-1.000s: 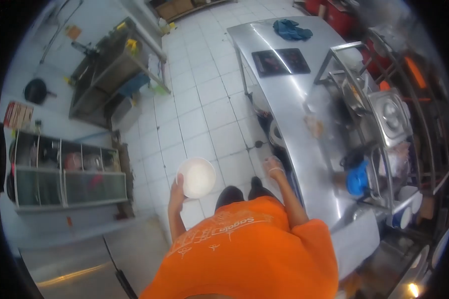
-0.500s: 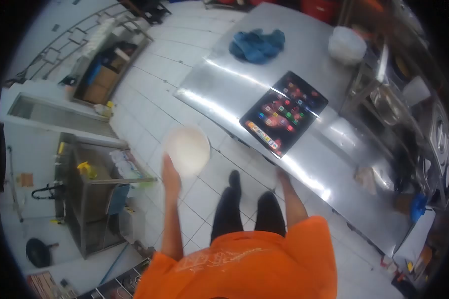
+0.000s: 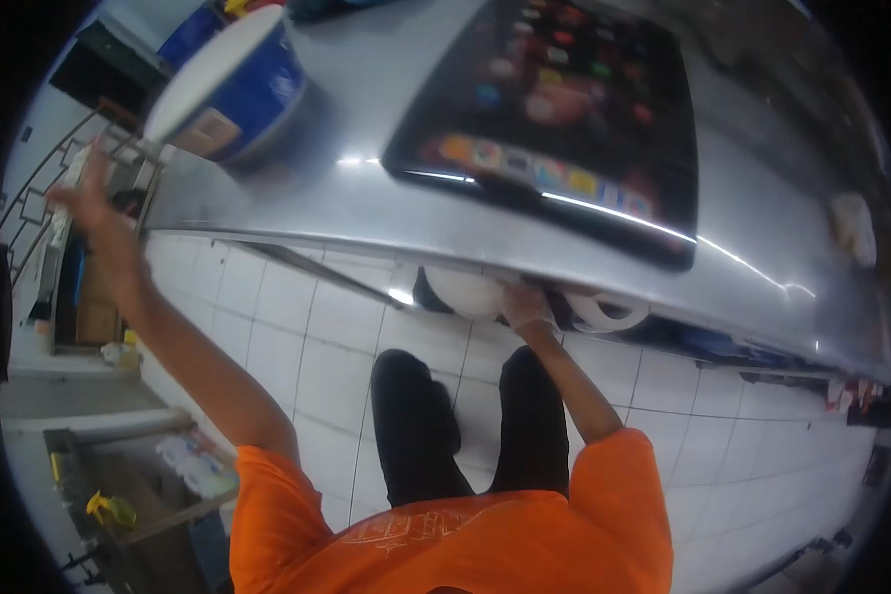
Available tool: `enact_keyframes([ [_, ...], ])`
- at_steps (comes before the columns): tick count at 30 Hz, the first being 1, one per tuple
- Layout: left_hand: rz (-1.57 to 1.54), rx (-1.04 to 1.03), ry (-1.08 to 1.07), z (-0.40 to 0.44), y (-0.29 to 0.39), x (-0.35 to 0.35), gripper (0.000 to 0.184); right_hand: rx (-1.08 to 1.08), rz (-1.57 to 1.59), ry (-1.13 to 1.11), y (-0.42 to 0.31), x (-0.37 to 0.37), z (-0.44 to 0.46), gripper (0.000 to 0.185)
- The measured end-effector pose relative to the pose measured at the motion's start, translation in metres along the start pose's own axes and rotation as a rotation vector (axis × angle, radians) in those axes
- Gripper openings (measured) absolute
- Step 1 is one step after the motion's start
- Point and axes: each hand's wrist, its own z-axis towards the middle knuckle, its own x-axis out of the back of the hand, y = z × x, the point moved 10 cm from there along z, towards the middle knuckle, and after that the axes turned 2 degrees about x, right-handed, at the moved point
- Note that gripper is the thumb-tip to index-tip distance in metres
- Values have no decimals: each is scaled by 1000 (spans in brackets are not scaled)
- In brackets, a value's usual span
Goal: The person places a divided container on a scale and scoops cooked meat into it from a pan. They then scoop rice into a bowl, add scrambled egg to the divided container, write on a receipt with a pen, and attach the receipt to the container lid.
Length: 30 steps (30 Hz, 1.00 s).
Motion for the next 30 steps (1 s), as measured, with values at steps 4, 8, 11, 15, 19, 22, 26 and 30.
enact_keyframes([
  [4, -84, -759, 843, -142, 30, 42, 62, 139, 90, 513, 48, 3, -30, 35],
  [8, -297, -878, 675, -274, -28, -64, 23, 65, 84, 757, 130, 46, -111, 39],
  [11, -126, -743, -121, -306, -57, -182, 22, -170, 11, 885, 213, 68, -158, 40],
  [15, -91, -501, -688, -359, -126, -321, 34, -163, -90, 919, 269, 100, -169, 40],
  [19, 142, -396, -866, -382, -174, -361, 43, -120, -48, 891, 341, 74, -94, 28],
  [22, 284, -349, -964, -376, -178, -373, 48, -239, 267, 697, 375, 63, -42, 24],
  [26, 299, -390, -1005, -374, -182, -379, 49, -278, 436, 439, 373, 53, 1, 25],
  [30, 264, -400, -1048, -369, -192, -384, 45, -160, 175, 370, 338, 53, 1, 31],
])
